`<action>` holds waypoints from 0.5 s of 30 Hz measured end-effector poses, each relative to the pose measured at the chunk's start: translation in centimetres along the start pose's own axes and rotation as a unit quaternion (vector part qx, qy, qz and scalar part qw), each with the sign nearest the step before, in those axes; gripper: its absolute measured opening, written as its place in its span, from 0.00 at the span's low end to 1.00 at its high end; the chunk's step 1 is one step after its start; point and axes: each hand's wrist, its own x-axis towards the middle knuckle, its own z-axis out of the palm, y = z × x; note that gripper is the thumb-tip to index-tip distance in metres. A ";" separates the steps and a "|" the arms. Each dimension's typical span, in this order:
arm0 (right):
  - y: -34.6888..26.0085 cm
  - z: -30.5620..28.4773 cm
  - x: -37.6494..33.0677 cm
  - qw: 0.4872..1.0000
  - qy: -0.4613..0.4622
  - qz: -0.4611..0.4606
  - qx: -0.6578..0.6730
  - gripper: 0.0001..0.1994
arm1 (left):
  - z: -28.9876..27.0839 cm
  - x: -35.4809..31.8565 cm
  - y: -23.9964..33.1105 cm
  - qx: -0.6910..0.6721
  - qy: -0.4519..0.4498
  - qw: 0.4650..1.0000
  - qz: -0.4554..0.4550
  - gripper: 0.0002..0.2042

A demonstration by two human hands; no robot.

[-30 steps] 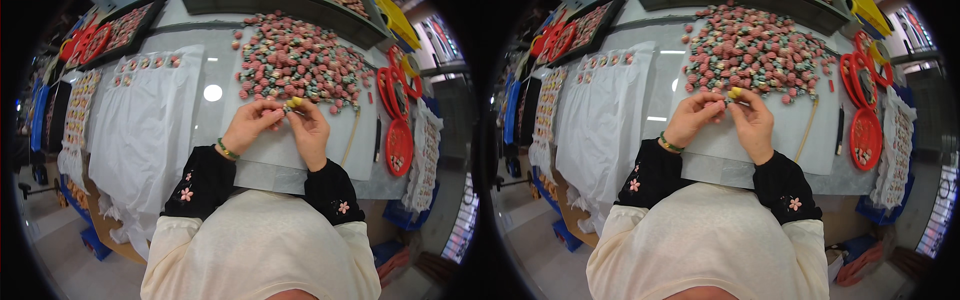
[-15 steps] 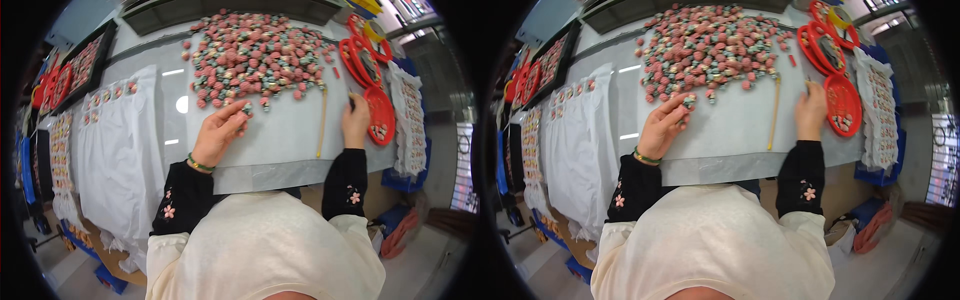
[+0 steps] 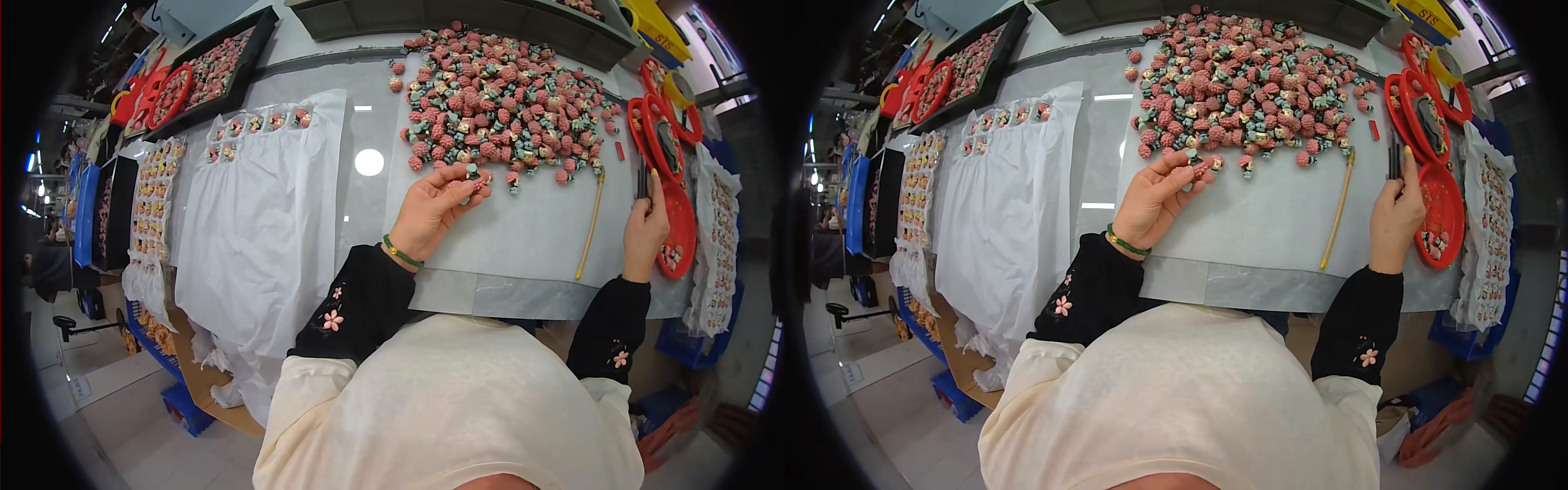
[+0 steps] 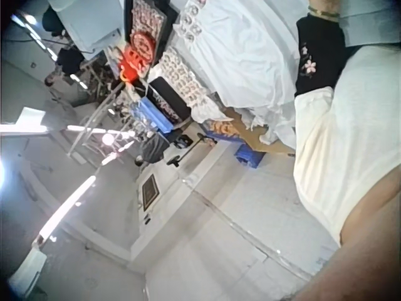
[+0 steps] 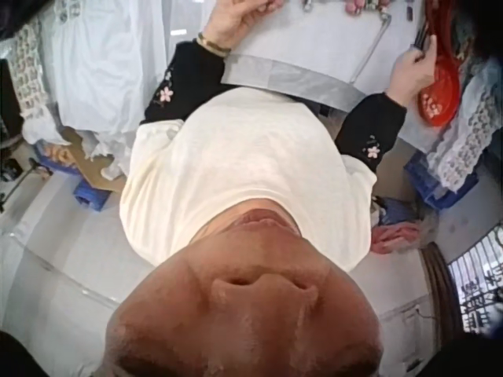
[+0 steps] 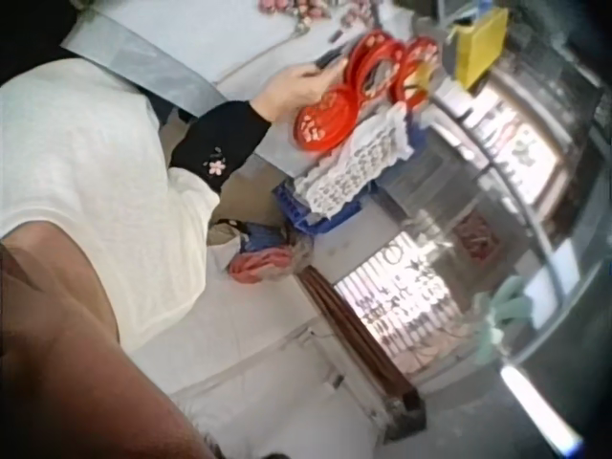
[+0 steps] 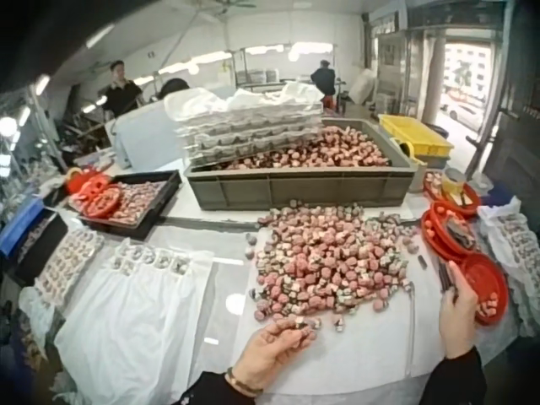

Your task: The person lays out plastic packaging trays and paper sheets on the table, wipes their hands with a cloth, and assembles small figurines by hand before arranging them into rows on the sheet.

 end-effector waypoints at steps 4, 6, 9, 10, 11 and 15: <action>-6.6 -0.2 -0.2 0.963 -0.126 0.157 0.178 0.17 | 0.6 0.3 0.2 -0.022 0.003 1.000 -0.011 0.15; -9.7 0.3 -0.8 0.941 -0.180 0.058 0.281 0.14 | 0.3 0.1 0.4 -0.029 -0.003 0.999 -0.022 0.14; -11.8 1.1 -1.5 0.939 -0.208 -0.131 0.242 0.11 | -0.2 0.1 0.0 -0.036 -0.020 0.999 -0.029 0.14; -12.5 1.2 -1.7 0.939 -0.206 -0.127 0.243 0.11 | -0.2 0.1 -0.1 -0.034 -0.028 0.999 -0.022 0.14; -13.2 1.3 -1.8 0.928 -0.224 -0.143 0.263 0.10 | -0.1 0.1 -0.1 -0.032 -0.030 0.999 -0.026 0.14; -14.3 1.8 -1.7 0.919 -0.236 -0.192 0.251 0.09 | -0.1 0.0 -0.2 -0.023 -0.023 0.999 -0.019 0.14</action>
